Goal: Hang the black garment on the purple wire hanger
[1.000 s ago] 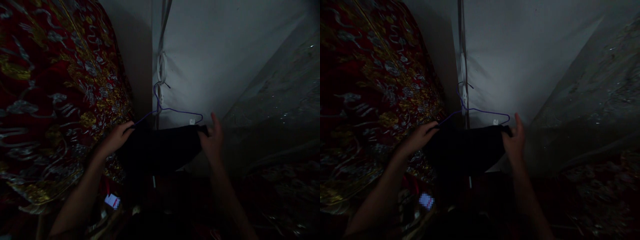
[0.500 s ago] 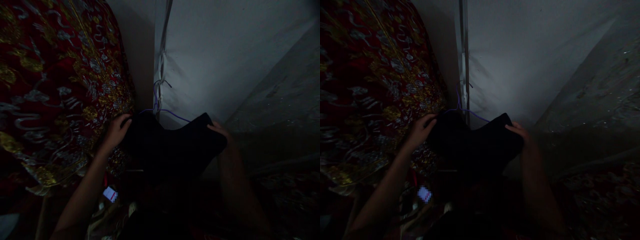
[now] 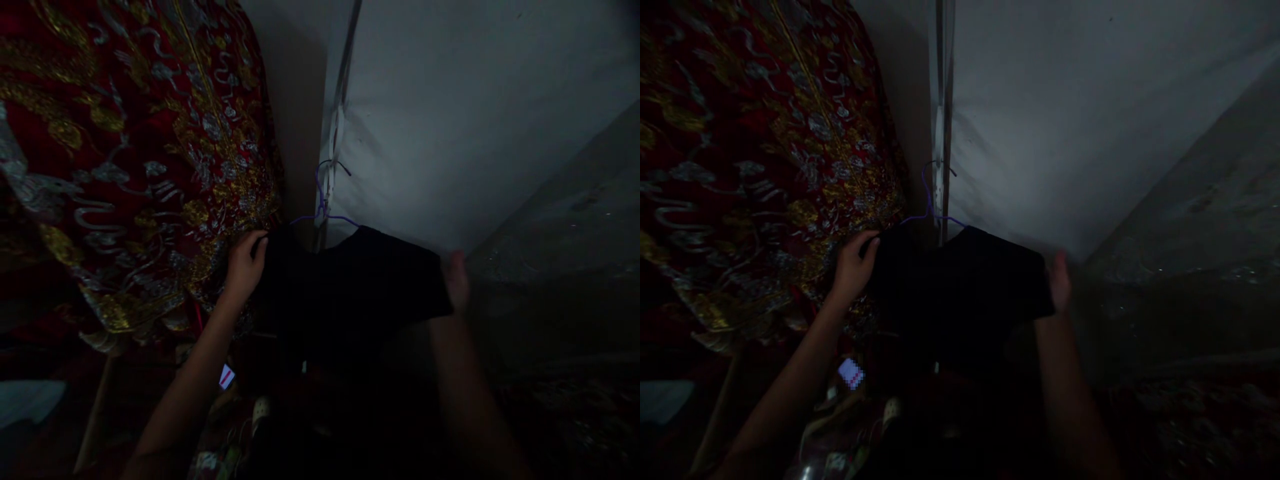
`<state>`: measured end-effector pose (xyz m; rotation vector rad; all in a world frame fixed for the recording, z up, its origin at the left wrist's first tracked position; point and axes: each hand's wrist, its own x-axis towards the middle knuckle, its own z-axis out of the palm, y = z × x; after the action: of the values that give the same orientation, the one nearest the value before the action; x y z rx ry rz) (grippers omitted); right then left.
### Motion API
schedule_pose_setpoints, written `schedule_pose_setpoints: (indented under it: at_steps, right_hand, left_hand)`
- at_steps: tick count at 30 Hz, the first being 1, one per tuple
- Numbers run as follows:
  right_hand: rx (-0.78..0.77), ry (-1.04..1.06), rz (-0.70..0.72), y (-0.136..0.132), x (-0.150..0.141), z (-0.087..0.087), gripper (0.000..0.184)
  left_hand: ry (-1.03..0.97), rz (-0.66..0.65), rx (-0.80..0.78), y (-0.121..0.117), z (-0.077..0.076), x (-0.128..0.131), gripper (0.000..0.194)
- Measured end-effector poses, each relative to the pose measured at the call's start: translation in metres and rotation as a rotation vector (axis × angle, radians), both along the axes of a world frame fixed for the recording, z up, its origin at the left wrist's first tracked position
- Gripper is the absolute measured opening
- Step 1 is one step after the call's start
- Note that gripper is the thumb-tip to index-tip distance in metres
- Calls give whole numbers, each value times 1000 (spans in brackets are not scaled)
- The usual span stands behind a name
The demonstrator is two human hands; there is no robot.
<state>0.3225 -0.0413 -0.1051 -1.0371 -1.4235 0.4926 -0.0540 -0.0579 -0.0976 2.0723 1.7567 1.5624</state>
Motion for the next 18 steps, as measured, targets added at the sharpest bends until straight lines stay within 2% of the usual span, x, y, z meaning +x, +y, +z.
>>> schedule_pose_setpoints:
  at_steps: [2, 5, 7, 9, 11, 13, 15, 16, 17, 18]
  right_hand:
    - [-54, 194, 43, 3, -3, 2, 46]
    - [-112, 370, 62, 0, -22, 10, 41]
    - [-81, 370, 46, -10, -42, 15, 42]
    - [-76, 282, 139, -28, -64, 21, 39]
    - [-128, 65, 406, -51, -81, 28, 37]
    - [-194, -203, 735, -69, -90, 34, 45]
    - [-246, -379, 948, -77, -91, 33, 49]
    - [-268, -408, 964, -75, -90, 29, 46]
    - [-282, -403, 910, -71, -88, 22, 42]
    - [-282, -373, 795, -64, -86, 13, 40]
  left_hand:
    - [16, 20, 24, 2, 3, 4, 24]
    - [-49, 51, 113, 0, 12, 21, 26]
    - [-187, -52, 82, -4, 20, 37, 33]
    - [-405, -278, -72, -8, 28, 51, 45]
    - [-669, -493, -275, -11, 33, 59, 56]
    - [-874, -607, -461, -14, 33, 57, 57]
    - [-924, -655, -622, -20, 30, 47, 50]
    - [-885, -673, -700, -25, 27, 40, 46]
    - [-803, -698, -780, -32, 24, 32, 43]
    - [-679, -735, -861, -40, 22, 25, 42]
